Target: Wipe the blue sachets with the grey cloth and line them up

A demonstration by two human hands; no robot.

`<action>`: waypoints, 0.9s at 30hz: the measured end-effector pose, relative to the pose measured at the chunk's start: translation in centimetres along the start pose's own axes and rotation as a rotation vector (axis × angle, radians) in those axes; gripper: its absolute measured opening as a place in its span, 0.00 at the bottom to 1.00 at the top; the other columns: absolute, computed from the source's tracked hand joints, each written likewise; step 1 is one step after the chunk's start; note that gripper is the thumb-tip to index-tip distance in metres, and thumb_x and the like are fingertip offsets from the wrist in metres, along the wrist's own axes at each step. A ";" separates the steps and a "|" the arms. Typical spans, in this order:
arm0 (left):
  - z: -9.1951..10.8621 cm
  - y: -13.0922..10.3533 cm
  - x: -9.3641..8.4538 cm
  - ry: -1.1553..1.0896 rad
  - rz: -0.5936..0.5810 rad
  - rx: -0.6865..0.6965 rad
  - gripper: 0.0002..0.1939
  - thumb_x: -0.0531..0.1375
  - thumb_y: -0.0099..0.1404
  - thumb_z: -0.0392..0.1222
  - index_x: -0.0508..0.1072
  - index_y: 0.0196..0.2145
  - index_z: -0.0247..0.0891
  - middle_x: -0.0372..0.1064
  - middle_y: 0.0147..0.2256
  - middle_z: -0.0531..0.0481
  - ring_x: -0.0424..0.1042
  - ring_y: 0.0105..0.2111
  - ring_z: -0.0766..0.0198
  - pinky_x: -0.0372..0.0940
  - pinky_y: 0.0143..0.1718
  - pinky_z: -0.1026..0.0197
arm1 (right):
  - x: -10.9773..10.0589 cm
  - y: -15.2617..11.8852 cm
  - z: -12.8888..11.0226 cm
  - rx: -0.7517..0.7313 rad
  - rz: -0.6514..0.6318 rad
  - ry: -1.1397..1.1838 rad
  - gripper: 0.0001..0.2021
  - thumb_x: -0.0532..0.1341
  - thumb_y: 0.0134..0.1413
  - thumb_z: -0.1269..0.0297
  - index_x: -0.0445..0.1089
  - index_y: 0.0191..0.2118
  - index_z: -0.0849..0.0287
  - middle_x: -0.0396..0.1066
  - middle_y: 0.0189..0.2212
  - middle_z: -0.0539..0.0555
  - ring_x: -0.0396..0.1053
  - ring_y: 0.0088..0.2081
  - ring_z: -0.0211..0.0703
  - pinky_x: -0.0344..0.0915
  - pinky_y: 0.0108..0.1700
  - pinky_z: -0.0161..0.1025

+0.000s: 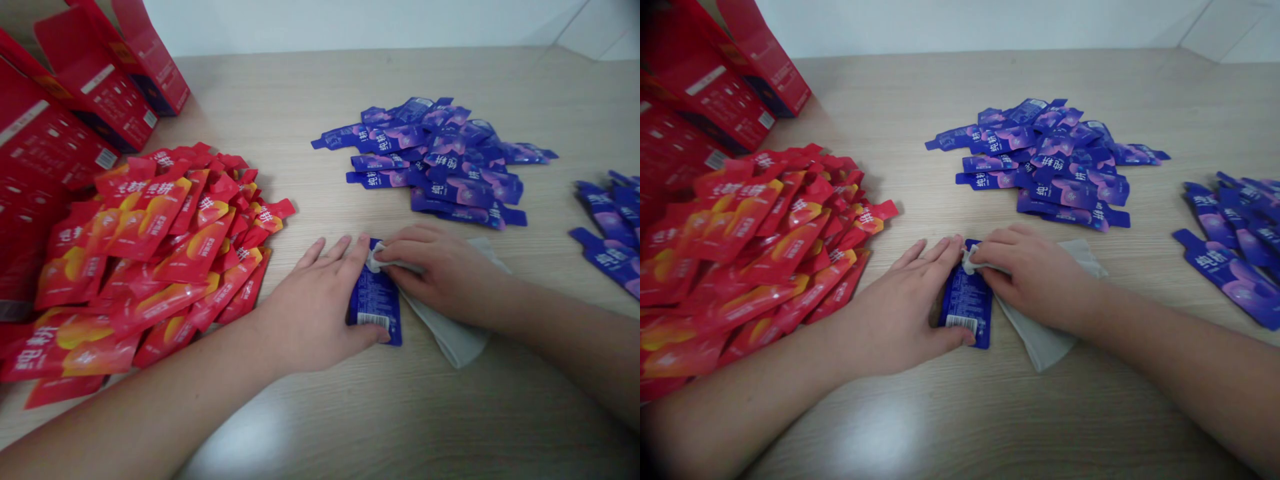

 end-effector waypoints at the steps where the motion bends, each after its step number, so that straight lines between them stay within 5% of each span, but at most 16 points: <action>1: 0.0 0.0 0.0 0.002 -0.003 0.000 0.61 0.68 0.65 0.66 0.41 0.78 0.30 0.47 0.77 0.30 0.48 0.77 0.43 0.40 0.78 0.40 | -0.1 0.0 0.5 0.013 0.024 -0.003 0.08 0.61 0.70 0.69 0.78 0.46 0.55 0.80 0.44 0.57 0.77 0.46 0.53 0.72 0.52 0.52; 8: 0.0 -0.2 0.2 0.023 -0.022 0.039 0.71 0.70 0.57 0.75 0.39 0.79 0.32 0.43 0.77 0.27 0.45 0.78 0.38 0.39 0.77 0.37 | -1.6 -0.7 0.1 0.035 0.191 0.023 0.09 0.63 0.70 0.65 0.78 0.51 0.53 0.80 0.47 0.58 0.77 0.50 0.55 0.75 0.53 0.54; 16: 0.3 -0.5 0.3 0.057 -0.052 0.036 0.69 0.69 0.59 0.74 0.40 0.79 0.30 0.47 0.77 0.30 0.47 0.78 0.43 0.36 0.78 0.40 | 0.5 -1.2 -5.4 -0.139 -0.145 0.221 0.06 0.65 0.68 0.69 0.79 0.46 0.54 0.80 0.44 0.54 0.77 0.48 0.48 0.72 0.57 0.48; 27: 0.5 -0.4 0.4 0.072 -0.043 0.033 0.63 0.67 0.63 0.68 0.42 0.77 0.25 0.48 0.76 0.25 0.49 0.77 0.40 0.36 0.78 0.38 | 0.2 0.4 0.9 0.051 0.024 0.020 0.07 0.64 0.67 0.68 0.79 0.47 0.59 0.80 0.43 0.59 0.77 0.47 0.54 0.73 0.54 0.52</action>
Point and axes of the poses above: each hand's wrist, its own y-axis towards the middle knuckle, its own x-axis out of the palm, z = x × y, the point moved 8 cm from there along y, towards the middle knuckle
